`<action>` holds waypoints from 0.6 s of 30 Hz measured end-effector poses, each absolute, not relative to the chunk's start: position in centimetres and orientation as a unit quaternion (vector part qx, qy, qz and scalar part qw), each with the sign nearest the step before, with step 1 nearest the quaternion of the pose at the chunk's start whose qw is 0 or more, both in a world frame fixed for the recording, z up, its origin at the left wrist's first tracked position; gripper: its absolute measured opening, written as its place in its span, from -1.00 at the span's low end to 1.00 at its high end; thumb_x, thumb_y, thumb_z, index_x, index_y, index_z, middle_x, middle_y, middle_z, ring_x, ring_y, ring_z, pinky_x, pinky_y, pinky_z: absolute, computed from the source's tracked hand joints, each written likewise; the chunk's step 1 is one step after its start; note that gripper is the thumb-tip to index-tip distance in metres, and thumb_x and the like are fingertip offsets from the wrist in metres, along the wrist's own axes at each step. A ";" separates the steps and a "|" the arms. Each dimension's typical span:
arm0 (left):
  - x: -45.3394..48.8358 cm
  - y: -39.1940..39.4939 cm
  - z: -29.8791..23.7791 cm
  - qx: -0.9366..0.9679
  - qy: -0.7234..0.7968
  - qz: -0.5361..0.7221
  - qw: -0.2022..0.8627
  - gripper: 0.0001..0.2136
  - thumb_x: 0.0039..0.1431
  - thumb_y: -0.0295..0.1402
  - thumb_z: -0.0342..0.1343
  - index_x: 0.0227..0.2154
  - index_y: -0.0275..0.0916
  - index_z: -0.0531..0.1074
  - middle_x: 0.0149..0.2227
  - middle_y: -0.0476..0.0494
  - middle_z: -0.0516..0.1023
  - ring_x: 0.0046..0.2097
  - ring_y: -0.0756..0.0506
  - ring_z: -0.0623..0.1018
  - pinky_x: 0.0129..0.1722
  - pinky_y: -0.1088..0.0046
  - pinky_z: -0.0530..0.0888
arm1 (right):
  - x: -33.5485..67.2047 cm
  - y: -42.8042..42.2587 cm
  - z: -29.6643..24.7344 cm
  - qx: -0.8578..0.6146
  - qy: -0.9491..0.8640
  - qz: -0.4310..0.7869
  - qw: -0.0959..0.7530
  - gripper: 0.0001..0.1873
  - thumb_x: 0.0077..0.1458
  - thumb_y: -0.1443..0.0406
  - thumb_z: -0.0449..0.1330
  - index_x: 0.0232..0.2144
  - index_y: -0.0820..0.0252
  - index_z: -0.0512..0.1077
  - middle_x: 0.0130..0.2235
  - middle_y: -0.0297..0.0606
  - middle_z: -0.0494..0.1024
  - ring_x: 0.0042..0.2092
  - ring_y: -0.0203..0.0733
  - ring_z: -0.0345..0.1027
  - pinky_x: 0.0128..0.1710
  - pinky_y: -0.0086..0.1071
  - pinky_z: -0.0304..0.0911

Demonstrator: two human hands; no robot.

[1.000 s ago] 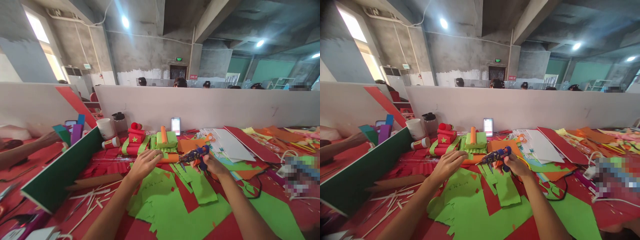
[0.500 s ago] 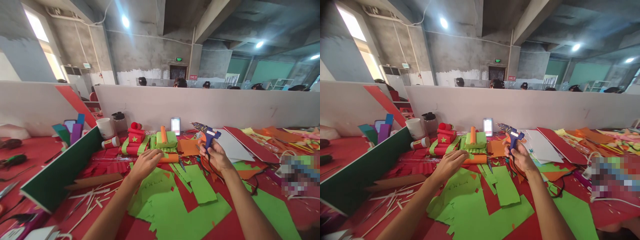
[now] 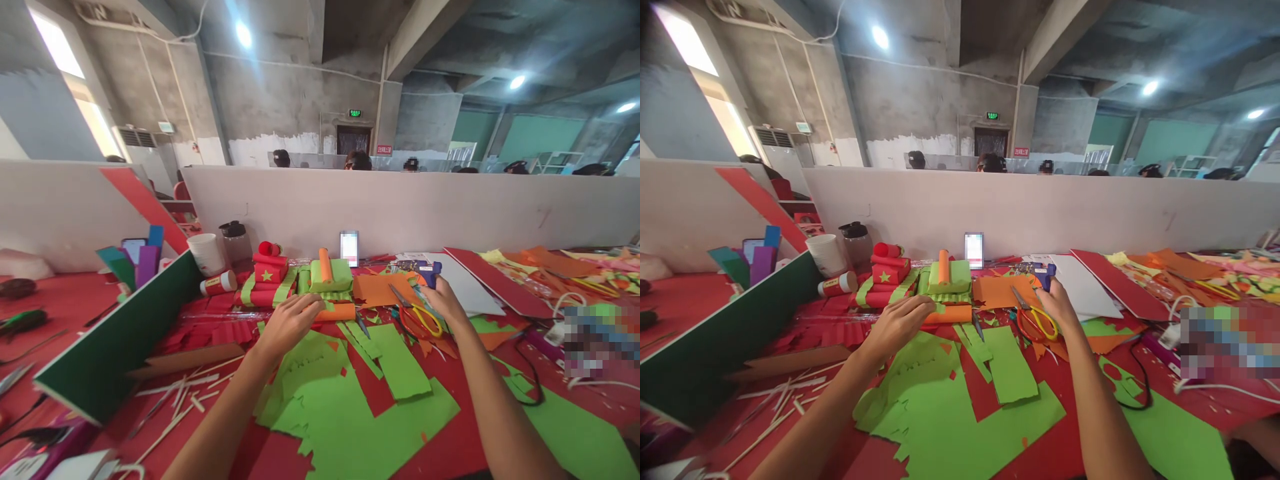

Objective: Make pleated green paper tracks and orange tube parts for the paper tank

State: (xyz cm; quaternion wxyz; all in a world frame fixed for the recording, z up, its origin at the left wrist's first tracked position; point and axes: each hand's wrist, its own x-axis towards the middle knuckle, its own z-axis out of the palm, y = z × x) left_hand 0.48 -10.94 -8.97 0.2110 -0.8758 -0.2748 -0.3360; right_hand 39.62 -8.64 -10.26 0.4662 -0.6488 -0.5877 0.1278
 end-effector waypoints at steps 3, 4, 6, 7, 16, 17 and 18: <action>0.5 -10.9 -9.0 -0.875 -0.273 -0.335 0.217 -0.79 0.26 -0.55 -0.12 -0.22 -0.22 0.40 -0.18 -0.15 0.53 -0.24 -0.02 0.53 -0.25 0.48 0.45 | 40.6 -8.4 -10.4 -0.697 -0.576 0.089 0.418 -0.74 -0.05 0.25 0.10 -0.27 0.24 0.38 -0.39 -0.17 0.52 -0.35 -0.09 0.41 -0.40 -0.36 0.24; 0.5 -10.8 -9.0 -0.875 -0.273 -0.334 0.218 -0.79 0.25 -0.55 -0.12 -0.23 -0.22 0.40 -0.18 -0.15 0.53 -0.25 -0.02 0.53 -0.26 0.49 0.45 | 40.7 -8.3 -10.5 -0.708 -0.575 0.084 0.401 -0.72 -0.05 0.23 0.11 -0.25 0.25 0.39 -0.40 -0.16 0.53 -0.35 -0.07 0.42 -0.41 -0.36 0.23; 0.5 -10.8 -9.0 -0.876 -0.274 -0.333 0.217 -0.79 0.25 -0.56 -0.11 -0.23 -0.22 0.40 -0.19 -0.14 0.53 -0.26 -0.02 0.54 -0.26 0.49 0.45 | 40.9 -8.1 -10.7 -0.727 -0.579 0.063 0.363 -0.66 -0.05 0.20 0.15 -0.21 0.26 0.40 -0.38 -0.13 0.54 -0.34 -0.05 0.43 -0.40 -0.36 0.22; 0.6 -10.8 -9.0 -0.876 -0.274 -0.333 0.215 -0.80 0.25 -0.56 -0.11 -0.23 -0.22 0.39 -0.19 -0.14 0.53 -0.25 -0.02 0.54 -0.26 0.49 0.45 | 40.9 -7.9 -10.8 -0.734 -0.584 0.045 0.343 -0.64 -0.06 0.19 0.17 -0.19 0.26 0.40 -0.34 -0.11 0.55 -0.31 -0.04 0.44 -0.39 -0.36 0.21; 0.5 -10.6 -9.2 -0.882 -0.274 -0.321 0.212 -0.80 0.25 -0.56 -0.10 -0.23 -0.21 0.39 -0.18 -0.12 0.53 -0.27 -0.01 0.53 -0.28 0.50 0.44 | 41.2 -7.4 -12.3 -0.801 -0.572 -0.023 0.174 -0.61 -0.09 0.04 0.21 -0.27 0.16 0.45 -0.24 -0.07 0.58 -0.23 0.05 0.46 -0.41 -0.35 0.12; 0.5 -10.6 -9.3 -0.882 -0.274 -0.320 0.210 -0.80 0.25 -0.56 -0.10 -0.23 -0.22 0.39 -0.18 -0.13 0.53 -0.26 -0.01 0.53 -0.28 0.50 0.44 | 41.2 -7.3 -12.4 -0.804 -0.570 -0.021 0.165 -0.59 -0.10 0.02 0.21 -0.26 0.16 0.45 -0.23 -0.07 0.58 -0.22 0.06 0.46 -0.42 -0.35 0.11; 0.5 -10.6 -9.3 -0.883 -0.273 -0.320 0.207 -0.80 0.25 -0.56 -0.10 -0.23 -0.22 0.39 -0.18 -0.13 0.53 -0.25 -0.02 0.53 -0.27 0.49 0.44 | 41.2 -7.3 -12.5 -0.806 -0.571 -0.017 0.157 -0.58 -0.11 0.01 0.21 -0.26 0.17 0.45 -0.22 -0.07 0.58 -0.21 0.06 0.46 -0.42 -0.35 0.11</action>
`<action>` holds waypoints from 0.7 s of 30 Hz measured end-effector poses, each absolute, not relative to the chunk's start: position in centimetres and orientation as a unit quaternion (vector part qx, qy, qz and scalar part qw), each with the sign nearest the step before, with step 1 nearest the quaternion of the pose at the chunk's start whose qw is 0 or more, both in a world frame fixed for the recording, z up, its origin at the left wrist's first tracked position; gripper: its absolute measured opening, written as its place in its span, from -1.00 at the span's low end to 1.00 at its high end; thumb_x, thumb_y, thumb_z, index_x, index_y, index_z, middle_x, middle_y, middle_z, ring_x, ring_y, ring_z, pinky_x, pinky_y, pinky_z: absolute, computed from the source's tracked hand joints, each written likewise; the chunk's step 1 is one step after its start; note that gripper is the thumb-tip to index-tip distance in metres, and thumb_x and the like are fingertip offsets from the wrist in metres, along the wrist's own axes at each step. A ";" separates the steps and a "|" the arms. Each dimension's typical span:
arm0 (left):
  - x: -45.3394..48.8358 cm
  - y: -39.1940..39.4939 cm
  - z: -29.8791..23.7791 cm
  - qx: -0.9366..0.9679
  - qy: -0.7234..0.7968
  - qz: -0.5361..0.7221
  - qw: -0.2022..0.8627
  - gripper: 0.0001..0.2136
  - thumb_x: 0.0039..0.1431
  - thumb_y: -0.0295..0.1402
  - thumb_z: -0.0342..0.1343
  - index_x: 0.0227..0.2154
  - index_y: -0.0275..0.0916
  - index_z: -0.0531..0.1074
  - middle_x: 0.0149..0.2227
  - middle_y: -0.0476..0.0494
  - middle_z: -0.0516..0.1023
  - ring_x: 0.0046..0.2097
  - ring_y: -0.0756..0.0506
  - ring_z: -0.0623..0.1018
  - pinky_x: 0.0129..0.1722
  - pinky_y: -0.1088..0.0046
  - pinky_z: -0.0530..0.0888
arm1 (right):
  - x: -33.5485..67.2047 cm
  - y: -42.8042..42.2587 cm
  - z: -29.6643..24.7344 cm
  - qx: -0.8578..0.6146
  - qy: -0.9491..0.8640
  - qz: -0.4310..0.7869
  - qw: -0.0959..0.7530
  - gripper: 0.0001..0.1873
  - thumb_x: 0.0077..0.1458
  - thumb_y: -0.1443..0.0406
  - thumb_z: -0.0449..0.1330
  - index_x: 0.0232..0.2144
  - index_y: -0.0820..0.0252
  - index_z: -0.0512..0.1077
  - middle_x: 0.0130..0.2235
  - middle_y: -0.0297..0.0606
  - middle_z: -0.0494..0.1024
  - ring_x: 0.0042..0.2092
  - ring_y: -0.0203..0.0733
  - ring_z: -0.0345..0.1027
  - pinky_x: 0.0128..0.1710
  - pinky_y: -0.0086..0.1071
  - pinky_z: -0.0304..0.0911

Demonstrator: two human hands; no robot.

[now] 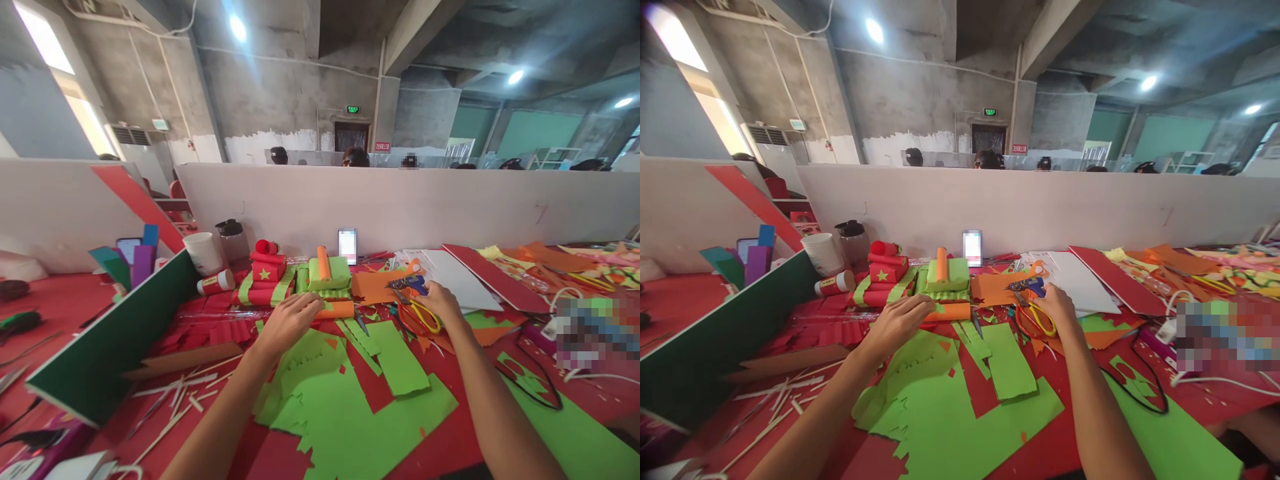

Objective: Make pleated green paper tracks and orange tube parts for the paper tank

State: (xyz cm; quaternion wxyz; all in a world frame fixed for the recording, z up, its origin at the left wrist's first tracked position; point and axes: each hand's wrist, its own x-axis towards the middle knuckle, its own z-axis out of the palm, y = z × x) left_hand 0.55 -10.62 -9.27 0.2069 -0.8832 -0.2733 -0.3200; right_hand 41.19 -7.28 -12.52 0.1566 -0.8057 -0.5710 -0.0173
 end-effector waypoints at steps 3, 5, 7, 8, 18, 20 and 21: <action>0.6 -10.6 -9.3 -0.885 -0.273 -0.321 0.199 -0.80 0.26 -0.56 -0.11 -0.23 -0.22 0.39 -0.18 -0.14 0.53 -0.23 -0.02 0.53 -0.23 0.48 0.44 | 41.2 -7.1 -12.6 -0.806 -0.576 0.005 0.136 -0.59 -0.09 -0.01 0.19 -0.31 0.17 0.46 -0.26 -0.08 0.59 -0.24 0.05 0.47 -0.43 -0.35 0.10; 0.6 -10.6 -9.3 -0.886 -0.275 -0.319 0.196 -0.82 0.27 -0.53 -0.10 -0.24 -0.22 0.38 -0.18 -0.14 0.53 -0.23 -0.02 0.53 -0.23 0.48 0.45 | 41.2 -7.0 -12.6 -0.804 -0.581 0.018 0.125 -0.61 -0.09 -0.01 0.19 -0.35 0.16 0.47 -0.31 -0.10 0.59 -0.27 0.03 0.47 -0.44 -0.36 0.10; 0.6 -10.6 -9.3 -0.887 -0.279 -0.314 0.193 -0.84 0.28 -0.51 -0.09 -0.24 -0.23 0.38 -0.19 -0.14 0.52 -0.23 -0.03 0.54 -0.21 0.47 0.45 | 41.3 -7.0 -12.6 -0.801 -0.585 0.025 0.120 -0.63 -0.08 0.00 0.19 -0.37 0.16 0.48 -0.33 -0.12 0.59 -0.27 0.01 0.47 -0.44 -0.37 0.09; 0.6 -10.6 -9.3 -0.887 -0.281 -0.312 0.191 -0.84 0.28 -0.50 -0.09 -0.24 -0.23 0.38 -0.19 -0.14 0.52 -0.22 -0.03 0.54 -0.20 0.47 0.46 | 41.3 -7.0 -12.6 -0.800 -0.588 0.026 0.119 -0.65 -0.06 0.02 0.18 -0.37 0.16 0.49 -0.32 -0.12 0.59 -0.27 0.00 0.47 -0.43 -0.37 0.10; 0.6 -10.6 -9.5 -0.887 -0.297 -0.296 0.192 -0.84 0.28 -0.50 -0.08 -0.20 -0.21 0.37 -0.15 -0.12 0.52 -0.19 -0.06 0.53 -0.19 0.44 0.43 | 41.6 -7.3 -12.9 -0.798 -0.592 0.016 0.114 -0.70 0.03 0.15 0.14 -0.26 0.22 0.51 -0.20 -0.04 0.59 -0.12 0.04 0.45 -0.33 -0.36 0.17; 0.6 -10.7 -9.5 -0.887 -0.297 -0.294 0.195 -0.84 0.28 -0.50 -0.08 -0.19 -0.21 0.37 -0.15 -0.12 0.52 -0.20 -0.06 0.53 -0.21 0.44 0.43 | 41.6 -7.2 -13.0 -0.797 -0.593 0.009 0.114 -0.69 0.06 0.18 0.14 -0.21 0.25 0.50 -0.17 -0.01 0.58 -0.07 0.05 0.43 -0.27 -0.35 0.19; 0.6 -10.7 -9.5 -0.887 -0.297 -0.293 0.196 -0.84 0.28 -0.50 -0.08 -0.20 -0.21 0.38 -0.16 -0.11 0.52 -0.20 -0.06 0.53 -0.22 0.44 0.42 | 41.6 -7.2 -13.0 -0.796 -0.594 0.005 0.115 -0.69 0.07 0.19 0.14 -0.19 0.26 0.49 -0.15 0.01 0.57 -0.05 0.04 0.42 -0.25 -0.35 0.19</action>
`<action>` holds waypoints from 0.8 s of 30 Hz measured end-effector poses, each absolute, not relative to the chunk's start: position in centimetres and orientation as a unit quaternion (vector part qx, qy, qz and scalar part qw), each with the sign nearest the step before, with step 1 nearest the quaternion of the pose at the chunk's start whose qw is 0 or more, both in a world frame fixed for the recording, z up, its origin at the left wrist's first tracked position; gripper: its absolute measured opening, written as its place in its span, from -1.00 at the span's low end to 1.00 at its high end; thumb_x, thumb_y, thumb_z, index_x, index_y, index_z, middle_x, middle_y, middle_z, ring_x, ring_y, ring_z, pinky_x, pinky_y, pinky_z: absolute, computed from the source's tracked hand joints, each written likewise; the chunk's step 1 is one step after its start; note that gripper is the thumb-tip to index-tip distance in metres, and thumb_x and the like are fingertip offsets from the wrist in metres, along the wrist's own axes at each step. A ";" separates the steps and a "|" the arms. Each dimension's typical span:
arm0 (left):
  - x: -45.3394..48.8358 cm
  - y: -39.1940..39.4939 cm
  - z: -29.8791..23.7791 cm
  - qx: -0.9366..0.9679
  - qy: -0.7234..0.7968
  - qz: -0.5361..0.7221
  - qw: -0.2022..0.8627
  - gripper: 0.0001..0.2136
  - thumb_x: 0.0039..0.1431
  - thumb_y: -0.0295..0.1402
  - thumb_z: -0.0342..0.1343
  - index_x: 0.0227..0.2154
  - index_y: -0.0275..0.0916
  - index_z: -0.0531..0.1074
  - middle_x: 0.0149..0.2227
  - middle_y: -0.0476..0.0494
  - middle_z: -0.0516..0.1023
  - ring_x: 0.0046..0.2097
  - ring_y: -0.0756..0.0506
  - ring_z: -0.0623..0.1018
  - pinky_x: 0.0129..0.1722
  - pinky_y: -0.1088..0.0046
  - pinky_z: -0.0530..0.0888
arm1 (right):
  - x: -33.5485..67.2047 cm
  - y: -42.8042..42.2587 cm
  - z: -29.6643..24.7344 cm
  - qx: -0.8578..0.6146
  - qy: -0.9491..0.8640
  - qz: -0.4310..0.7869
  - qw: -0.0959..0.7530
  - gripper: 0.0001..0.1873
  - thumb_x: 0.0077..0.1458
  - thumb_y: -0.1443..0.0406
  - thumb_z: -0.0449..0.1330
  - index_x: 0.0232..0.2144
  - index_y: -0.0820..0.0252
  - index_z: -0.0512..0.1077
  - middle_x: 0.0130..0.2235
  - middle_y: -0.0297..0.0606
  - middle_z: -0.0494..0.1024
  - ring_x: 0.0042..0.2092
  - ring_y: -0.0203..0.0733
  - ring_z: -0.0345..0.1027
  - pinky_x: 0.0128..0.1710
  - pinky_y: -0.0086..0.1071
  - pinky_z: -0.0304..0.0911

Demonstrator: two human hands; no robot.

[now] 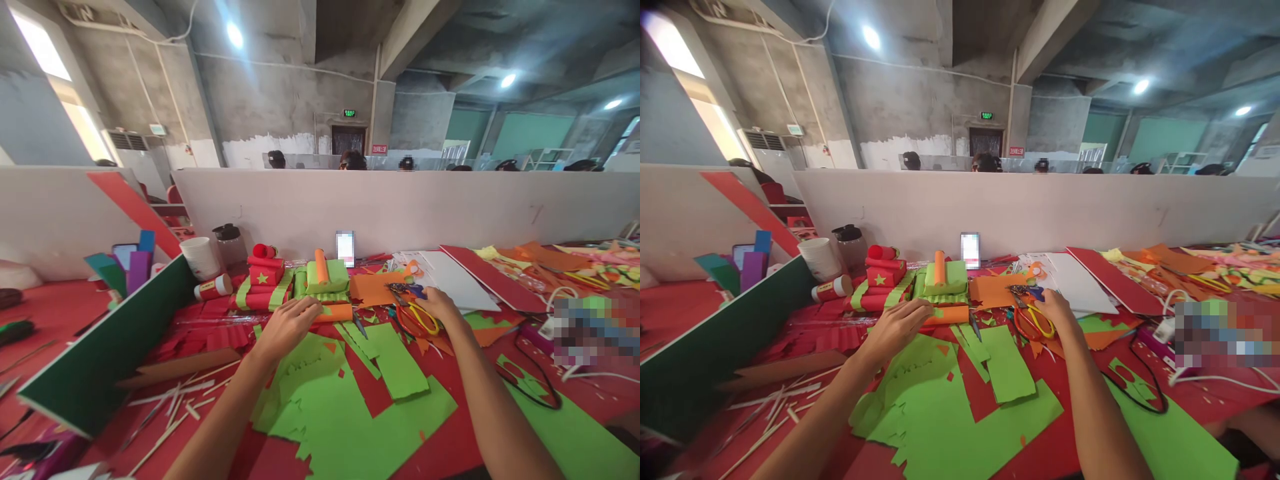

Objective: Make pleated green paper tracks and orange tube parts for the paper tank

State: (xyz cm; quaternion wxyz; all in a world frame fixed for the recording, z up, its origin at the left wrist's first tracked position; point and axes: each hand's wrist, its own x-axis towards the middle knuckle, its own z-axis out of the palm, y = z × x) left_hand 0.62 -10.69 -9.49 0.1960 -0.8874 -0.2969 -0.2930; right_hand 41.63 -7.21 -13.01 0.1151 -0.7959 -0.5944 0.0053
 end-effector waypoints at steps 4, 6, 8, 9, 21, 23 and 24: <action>0.6 -10.8 -9.4 -0.889 -0.294 -0.292 0.196 -0.83 0.28 -0.51 -0.09 -0.20 -0.20 0.38 -0.15 -0.11 0.52 -0.20 -0.06 0.53 -0.23 0.45 0.42 | 41.7 -7.2 -13.3 -0.789 -0.603 -0.007 0.119 -0.69 0.08 0.20 0.16 -0.17 0.27 0.48 -0.14 0.01 0.56 -0.03 0.02 0.41 -0.19 -0.35 0.21; 0.7 -10.8 -9.4 -0.889 -0.293 -0.293 0.196 -0.83 0.28 -0.52 -0.09 -0.20 -0.21 0.38 -0.15 -0.12 0.53 -0.20 -0.06 0.53 -0.23 0.45 0.41 | 41.7 -7.2 -13.3 -0.786 -0.605 -0.012 0.122 -0.68 0.08 0.18 0.16 -0.18 0.27 0.48 -0.16 0.01 0.56 -0.05 0.02 0.42 -0.20 -0.35 0.21; 0.7 -10.8 -9.4 -0.888 -0.293 -0.295 0.195 -0.83 0.28 -0.51 -0.10 -0.21 -0.21 0.37 -0.16 -0.12 0.53 -0.20 -0.06 0.53 -0.24 0.45 0.41 | 41.7 -7.4 -13.1 -0.787 -0.605 -0.017 0.123 -0.65 0.07 0.14 0.17 -0.18 0.28 0.47 -0.18 0.02 0.56 -0.07 0.04 0.43 -0.21 -0.34 0.22; 0.7 -10.9 -9.3 -0.888 -0.292 -0.296 0.195 -0.83 0.28 -0.51 -0.10 -0.21 -0.21 0.37 -0.16 -0.12 0.53 -0.21 -0.06 0.53 -0.25 0.45 0.41 | 41.5 -7.5 -12.8 -0.788 -0.602 -0.023 0.125 -0.62 0.07 0.12 0.17 -0.17 0.29 0.47 -0.18 0.04 0.56 -0.08 0.04 0.43 -0.22 -0.33 0.22; 0.5 -10.7 -9.6 -0.889 -0.304 -0.287 0.189 -0.83 0.26 -0.53 -0.08 -0.20 -0.21 0.37 -0.15 -0.12 0.52 -0.21 -0.06 0.52 -0.25 0.45 0.41 | 27.0 -12.3 -9.0 -0.575 -0.794 0.063 0.186 -0.59 0.11 -0.05 0.08 -0.39 0.14 0.47 -0.38 -0.26 0.58 -0.38 -0.19 0.44 -0.42 -0.43 0.13; 0.5 -10.6 -9.7 -0.888 -0.307 -0.286 0.190 -0.84 0.26 -0.52 -0.07 -0.20 -0.21 0.37 -0.15 -0.12 0.52 -0.20 -0.06 0.52 -0.23 0.45 0.42 | 25.1 -12.8 -9.5 -0.566 -0.811 0.032 0.142 -0.54 0.06 -0.10 0.09 -0.39 0.15 0.47 -0.38 -0.22 0.58 -0.33 -0.11 0.45 -0.39 -0.40 0.14; 0.4 -10.5 -9.8 -0.888 -0.308 -0.286 0.189 -0.84 0.26 -0.52 -0.07 -0.20 -0.21 0.37 -0.14 -0.12 0.52 -0.20 -0.06 0.52 -0.23 0.44 0.42 | 24.5 -13.0 -9.8 -0.567 -0.814 0.015 0.123 -0.52 0.04 -0.12 0.11 -0.38 0.17 0.47 -0.36 -0.18 0.58 -0.30 -0.07 0.46 -0.37 -0.38 0.15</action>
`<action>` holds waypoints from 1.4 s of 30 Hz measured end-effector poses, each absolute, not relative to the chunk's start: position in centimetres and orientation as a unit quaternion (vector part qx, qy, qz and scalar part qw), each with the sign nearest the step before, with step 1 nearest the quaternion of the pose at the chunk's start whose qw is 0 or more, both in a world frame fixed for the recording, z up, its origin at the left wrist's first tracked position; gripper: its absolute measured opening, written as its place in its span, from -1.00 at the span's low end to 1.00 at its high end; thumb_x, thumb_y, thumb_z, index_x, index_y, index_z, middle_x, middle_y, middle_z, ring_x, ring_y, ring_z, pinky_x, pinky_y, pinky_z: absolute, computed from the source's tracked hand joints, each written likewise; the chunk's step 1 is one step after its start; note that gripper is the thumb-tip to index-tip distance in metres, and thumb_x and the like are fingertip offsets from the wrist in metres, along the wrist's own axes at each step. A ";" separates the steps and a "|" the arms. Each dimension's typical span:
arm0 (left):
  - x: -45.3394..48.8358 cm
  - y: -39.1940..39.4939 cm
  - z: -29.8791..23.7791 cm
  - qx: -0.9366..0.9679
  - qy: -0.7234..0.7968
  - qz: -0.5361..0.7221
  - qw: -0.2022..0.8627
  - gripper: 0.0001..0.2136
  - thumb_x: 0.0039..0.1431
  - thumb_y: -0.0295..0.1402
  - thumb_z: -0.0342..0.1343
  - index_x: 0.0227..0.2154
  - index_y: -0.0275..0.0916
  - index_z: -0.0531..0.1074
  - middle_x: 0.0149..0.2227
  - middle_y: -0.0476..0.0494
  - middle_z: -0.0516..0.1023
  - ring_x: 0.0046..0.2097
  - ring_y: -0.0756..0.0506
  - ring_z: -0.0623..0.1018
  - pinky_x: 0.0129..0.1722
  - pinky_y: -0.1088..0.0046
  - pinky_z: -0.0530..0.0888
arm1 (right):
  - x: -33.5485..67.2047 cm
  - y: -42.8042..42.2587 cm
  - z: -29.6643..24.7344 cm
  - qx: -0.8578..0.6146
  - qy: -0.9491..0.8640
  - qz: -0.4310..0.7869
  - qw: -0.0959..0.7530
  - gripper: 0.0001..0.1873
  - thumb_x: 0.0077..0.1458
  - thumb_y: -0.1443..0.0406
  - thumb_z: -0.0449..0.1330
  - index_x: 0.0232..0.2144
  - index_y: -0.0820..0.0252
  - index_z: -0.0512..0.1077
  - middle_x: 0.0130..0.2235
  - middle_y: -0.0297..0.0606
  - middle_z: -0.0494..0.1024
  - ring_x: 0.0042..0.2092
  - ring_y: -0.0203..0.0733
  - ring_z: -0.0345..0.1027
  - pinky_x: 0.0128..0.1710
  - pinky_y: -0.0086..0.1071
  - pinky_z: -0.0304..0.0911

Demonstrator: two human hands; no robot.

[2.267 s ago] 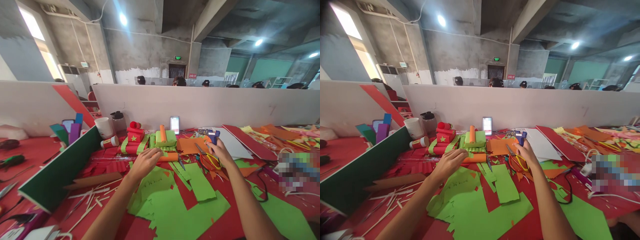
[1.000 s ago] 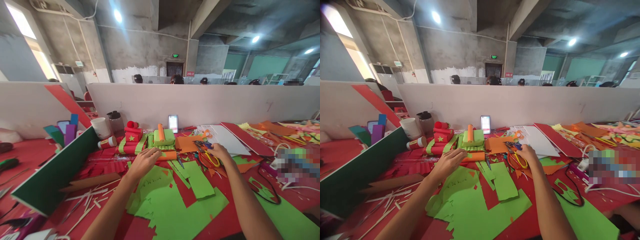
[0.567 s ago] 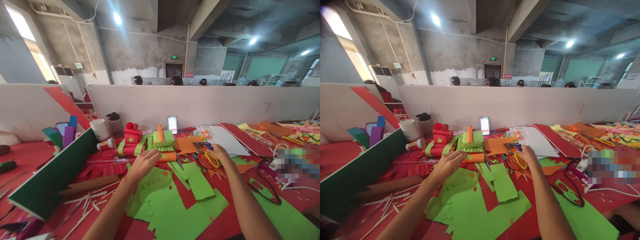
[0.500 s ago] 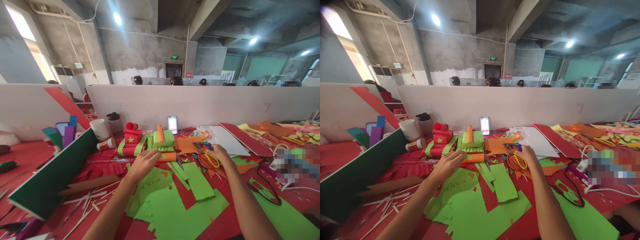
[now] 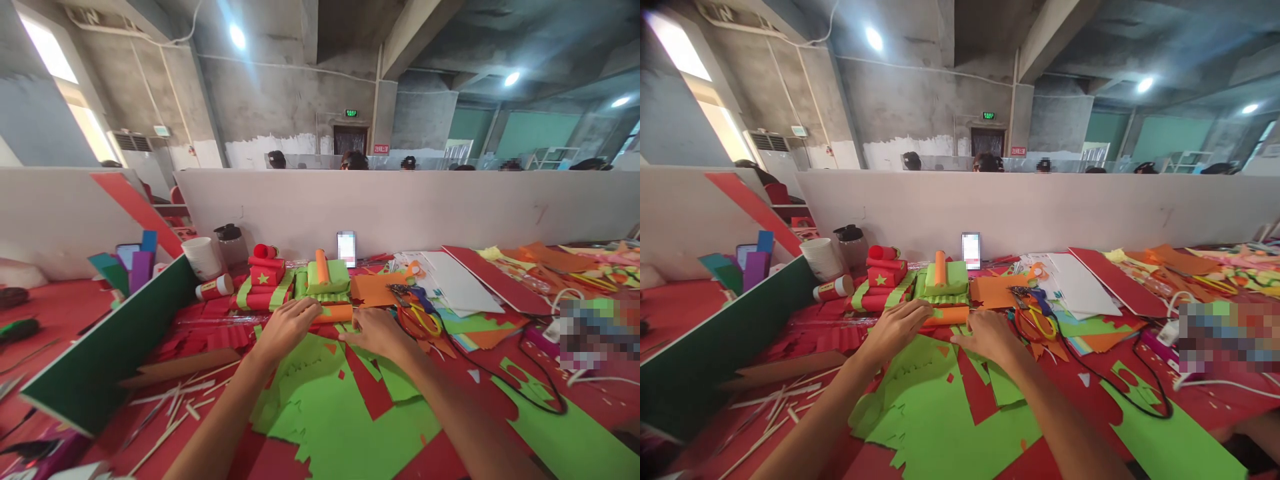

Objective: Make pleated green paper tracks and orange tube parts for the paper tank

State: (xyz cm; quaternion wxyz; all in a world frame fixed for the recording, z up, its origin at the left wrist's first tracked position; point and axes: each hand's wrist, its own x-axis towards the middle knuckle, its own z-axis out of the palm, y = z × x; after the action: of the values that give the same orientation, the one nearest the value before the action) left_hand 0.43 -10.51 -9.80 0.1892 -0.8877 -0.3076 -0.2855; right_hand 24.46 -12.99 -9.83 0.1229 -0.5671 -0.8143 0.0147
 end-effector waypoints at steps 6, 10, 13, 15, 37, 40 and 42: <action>0.3 -10.3 -9.9 -0.889 -0.307 -0.285 0.182 -0.83 0.27 -0.52 -0.07 -0.18 -0.20 0.36 -0.12 -0.13 0.51 -0.18 -0.07 0.52 -0.18 0.43 0.43 | 24.1 -13.4 -10.3 -0.567 -0.823 -0.015 0.045 -0.62 0.04 0.00 0.19 -0.35 0.20 0.48 -0.30 -0.11 0.58 -0.21 0.02 0.45 -0.32 -0.37 0.17; 0.3 -10.3 -9.8 -0.888 -0.306 -0.287 0.186 -0.84 0.28 -0.51 -0.08 -0.19 -0.21 0.37 -0.15 -0.13 0.52 -0.20 -0.06 0.53 -0.19 0.43 0.43 | 24.3 -13.6 -10.0 -0.566 -0.824 0.009 0.044 -0.72 0.05 0.08 0.22 -0.33 0.18 0.48 -0.30 -0.15 0.57 -0.18 -0.03 0.45 -0.29 -0.40 0.16; 0.3 -10.4 -9.7 -0.888 -0.303 -0.289 0.188 -0.83 0.28 -0.50 -0.09 -0.19 -0.21 0.38 -0.16 -0.14 0.52 -0.21 -0.05 0.53 -0.20 0.45 0.44 | 24.1 -13.7 -10.1 -0.563 -0.824 0.018 0.054 -0.67 0.04 0.05 0.23 -0.28 0.17 0.46 -0.29 -0.16 0.57 -0.17 -0.02 0.44 -0.28 -0.39 0.18; 0.3 -10.4 -9.7 -0.889 -0.305 -0.290 0.183 -0.83 0.29 -0.49 -0.10 -0.20 -0.21 0.38 -0.15 -0.14 0.52 -0.21 -0.05 0.53 -0.20 0.45 0.44 | 23.9 -13.8 -10.3 -0.565 -0.823 0.005 0.063 -0.61 0.02 0.00 0.23 -0.27 0.18 0.45 -0.27 -0.12 0.56 -0.15 0.02 0.43 -0.27 -0.36 0.20; 0.4 -10.4 -9.6 -0.891 -0.296 -0.296 0.177 -0.84 0.29 -0.49 -0.09 -0.20 -0.21 0.38 -0.17 -0.15 0.52 -0.21 -0.05 0.53 -0.19 0.45 0.43 | 23.9 -13.3 -11.9 -0.541 -0.836 -0.041 0.086 -0.81 0.12 0.27 0.18 -0.20 0.21 0.38 -0.21 -0.13 0.53 -0.14 -0.02 0.39 -0.20 -0.34 0.19; 0.5 -10.5 -9.5 -0.892 -0.297 -0.294 0.171 -0.84 0.28 -0.49 -0.09 -0.21 -0.21 0.38 -0.17 -0.14 0.52 -0.21 -0.05 0.53 -0.20 0.45 0.43 | 23.9 -13.2 -12.0 -0.537 -0.837 -0.048 0.090 -0.77 0.13 0.20 0.18 -0.20 0.21 0.37 -0.20 -0.11 0.51 -0.14 -0.01 0.39 -0.20 -0.34 0.19; 0.5 -10.5 -9.5 -0.890 -0.297 -0.300 0.170 -0.84 0.28 -0.49 -0.09 -0.21 -0.21 0.38 -0.17 -0.14 0.52 -0.21 -0.05 0.54 -0.21 0.46 0.43 | 23.6 -13.2 -11.9 -0.534 -0.840 -0.052 0.081 -0.79 0.13 0.24 0.18 -0.20 0.20 0.37 -0.22 -0.12 0.52 -0.15 -0.01 0.40 -0.21 -0.33 0.19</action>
State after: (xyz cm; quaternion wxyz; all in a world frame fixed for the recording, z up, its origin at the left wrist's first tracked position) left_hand 0.50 -10.49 -9.49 0.1700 -0.8903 -0.2971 -0.3003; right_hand 23.62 -13.17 -11.94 0.0813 -0.5338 -0.8401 -0.0519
